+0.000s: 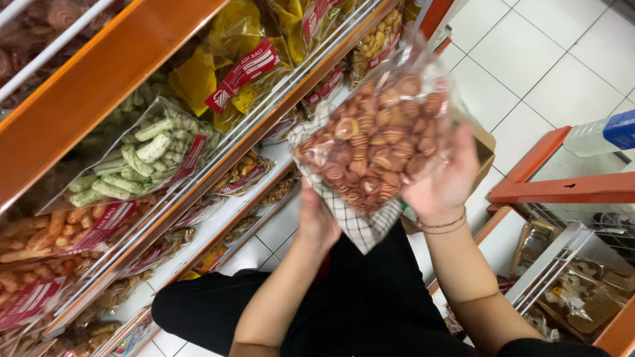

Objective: The person wipes down store shelves with a cloth and organizes bags of snacks from a box onto the shelves.

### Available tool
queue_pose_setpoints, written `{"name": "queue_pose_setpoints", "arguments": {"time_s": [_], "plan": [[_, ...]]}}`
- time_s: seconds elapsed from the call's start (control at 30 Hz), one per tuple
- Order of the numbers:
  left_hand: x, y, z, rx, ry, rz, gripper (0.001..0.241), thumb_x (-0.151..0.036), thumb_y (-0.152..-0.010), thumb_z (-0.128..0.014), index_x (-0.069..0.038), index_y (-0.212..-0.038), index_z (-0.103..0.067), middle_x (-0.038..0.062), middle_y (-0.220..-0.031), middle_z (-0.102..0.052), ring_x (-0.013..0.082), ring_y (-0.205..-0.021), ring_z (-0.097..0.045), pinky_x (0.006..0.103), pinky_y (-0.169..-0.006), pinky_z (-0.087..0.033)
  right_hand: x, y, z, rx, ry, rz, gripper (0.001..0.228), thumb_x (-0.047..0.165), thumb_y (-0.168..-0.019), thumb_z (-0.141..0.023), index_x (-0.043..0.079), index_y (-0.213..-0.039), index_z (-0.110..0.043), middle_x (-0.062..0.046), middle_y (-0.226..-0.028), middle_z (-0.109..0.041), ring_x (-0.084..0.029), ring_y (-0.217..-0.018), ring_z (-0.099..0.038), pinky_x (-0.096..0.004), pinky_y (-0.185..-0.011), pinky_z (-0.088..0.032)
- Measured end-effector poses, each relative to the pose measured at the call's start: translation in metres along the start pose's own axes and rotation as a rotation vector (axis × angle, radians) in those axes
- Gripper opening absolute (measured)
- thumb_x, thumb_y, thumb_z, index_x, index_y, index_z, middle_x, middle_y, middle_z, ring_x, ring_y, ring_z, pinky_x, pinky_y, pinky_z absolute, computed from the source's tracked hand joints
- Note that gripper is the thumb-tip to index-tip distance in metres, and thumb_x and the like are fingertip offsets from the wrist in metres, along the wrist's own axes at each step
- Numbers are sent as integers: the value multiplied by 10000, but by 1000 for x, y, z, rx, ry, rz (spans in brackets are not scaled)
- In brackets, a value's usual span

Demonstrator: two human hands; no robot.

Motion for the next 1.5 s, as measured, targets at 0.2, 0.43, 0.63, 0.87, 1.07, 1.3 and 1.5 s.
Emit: {"name": "queue_pose_setpoints", "arguments": {"time_s": [0.2, 0.43, 0.63, 0.87, 1.07, 1.3, 1.5], "plan": [[-10, 7, -18, -54, -653, -317, 766, -145, -825, -887, -21, -1447, -457, 167, -1366, -589, 295, -1241, -605, 449, -1099, -502, -8, 1, 26, -72, 551, 11, 875, 190, -977, -715, 74, -1691, -223, -130, -1700, -353, -256, -1574, -405, -460, -1277, -356], [-60, -4, -30, 635, -1639, -1156, 521, -337, -1010, -787, -359, -1439, -491, 107, -1437, -559, 349, -1328, -584, 565, -1143, -444, 17, 1, 34, 320, 1, -288, 876, 489, -1044, -650, 67, -1683, -225, -190, -1642, -402, -340, -1517, -441, -501, -1267, -387], [-44, 0, -48, 1186, -2127, -1211, 470, -562, -1136, -563, -437, -1582, -483, 11, -1682, -357, 289, -1544, -368, 749, -1206, -222, 27, -2, 14, -67, 590, -139, 802, 538, -1078, -422, -6, -1644, -259, -101, -1738, -260, -249, -1590, -297, -409, -1296, -272], [-41, -45, -59, 773, -1924, -1189, 391, -557, -1069, -633, -399, -1425, -598, 11, -1629, -407, 367, -1532, -358, 799, -1185, -204, -1, 24, 55, 50, 450, -274, 725, 487, -1081, -372, 1, -1609, -271, -142, -1662, -336, -282, -1512, -376, -462, -1236, -324], [-22, -42, -61, 402, -1703, -940, 478, -527, -992, -618, -237, -1372, -606, 97, -1550, -416, 492, -1450, -362, 759, -1112, -303, -12, 22, 43, 21, 362, -186, 718, 502, -1112, -356, 5, -1618, -250, -160, -1654, -345, -294, -1528, -374, -480, -1274, -308], [8, -21, -22, 774, -1924, -1384, 229, -456, -1066, -666, -358, -1272, -681, -35, -1540, -529, 312, -1456, -464, 739, -1155, -240, 14, 10, 43, -24, 832, 3, 833, 601, -1113, -304, -17, -1667, -234, -134, -1754, -266, -253, -1637, -244, -409, -1343, -159], [-27, -59, -37, 400, -1674, -1047, 452, -360, -921, -735, -176, -1322, -638, 168, -1455, -517, 405, -1368, -498, 602, -1098, -414, 11, 29, 61, 165, 394, -260, 846, 557, -1088, -426, -6, -1685, -217, -214, -1658, -355, -357, -1507, -358, -505, -1263, -288]]}}
Point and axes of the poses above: each hand's wrist, its own y-axis away from the middle knuckle, its own z-axis out of the back of the hand, x = y × z, the point moved 1 cm from there along -y, towards the middle knuckle
